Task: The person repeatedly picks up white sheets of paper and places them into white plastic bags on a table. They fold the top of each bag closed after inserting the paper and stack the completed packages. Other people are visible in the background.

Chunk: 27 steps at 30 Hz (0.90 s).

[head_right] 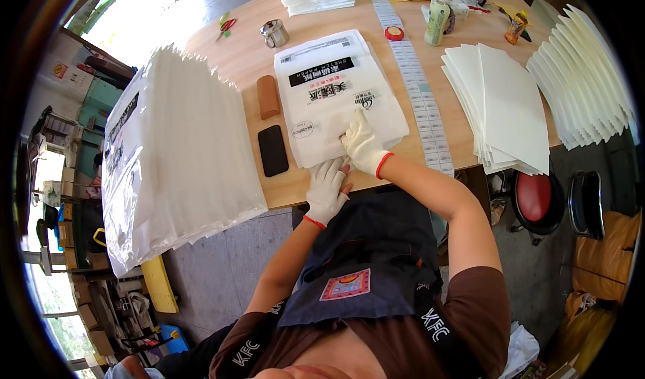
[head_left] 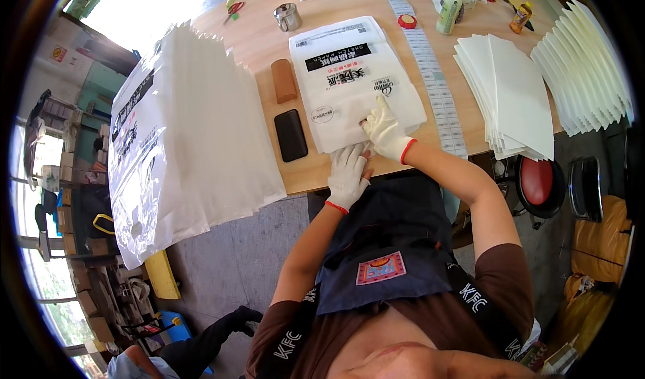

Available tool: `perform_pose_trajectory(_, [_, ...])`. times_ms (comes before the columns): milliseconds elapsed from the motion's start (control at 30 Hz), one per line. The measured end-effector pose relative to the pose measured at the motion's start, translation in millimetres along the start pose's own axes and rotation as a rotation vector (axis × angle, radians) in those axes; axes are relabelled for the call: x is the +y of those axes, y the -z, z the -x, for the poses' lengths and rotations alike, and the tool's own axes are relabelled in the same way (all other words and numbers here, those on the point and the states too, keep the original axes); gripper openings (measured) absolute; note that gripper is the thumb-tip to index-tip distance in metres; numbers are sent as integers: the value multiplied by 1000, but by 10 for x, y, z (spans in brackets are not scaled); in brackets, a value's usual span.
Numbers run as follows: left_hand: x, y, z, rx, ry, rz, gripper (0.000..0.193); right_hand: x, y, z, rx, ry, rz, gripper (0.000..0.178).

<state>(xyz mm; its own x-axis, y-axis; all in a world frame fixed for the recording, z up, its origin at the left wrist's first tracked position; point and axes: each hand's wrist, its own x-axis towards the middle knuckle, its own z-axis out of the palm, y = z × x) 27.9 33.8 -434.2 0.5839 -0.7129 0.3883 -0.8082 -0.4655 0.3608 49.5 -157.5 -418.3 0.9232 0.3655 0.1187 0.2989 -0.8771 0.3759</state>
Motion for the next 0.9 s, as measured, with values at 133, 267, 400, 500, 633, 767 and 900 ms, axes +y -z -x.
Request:
perform_pose_trajectory(133, [-9, -17, 28, -19, 24, 16, 48, 5, 53, -43, -185, -21, -12, 64])
perform_pose_trajectory(267, [-20, 11, 34, -38, 26, 20, 46, 112, 284, -198, -354, -14, -52, 70])
perform_pose_trajectory(400, [-39, -18, 31, -42, 28, 6, 41, 157, 366, -417, -501, -18, -24, 70])
perform_pose_trajectory(500, [-33, -22, 46, -13, 42, 22, 37, 246, 391, -494, -518, -50, -189, 71])
perform_pose_trajectory(633, [-56, -18, 43, 6, 48, 27, 34, 238, 383, -633, -614, 5, -108, 71])
perform_pose_trajectory(767, [-58, -17, 50, 26, 68, 27, 31, 171, 420, -684, -644, 27, -21, 73])
perform_pose_trajectory(900, [-31, 5, 52, 7, 86, 34, 30, 127, 265, -644, -524, -7, -46, 57])
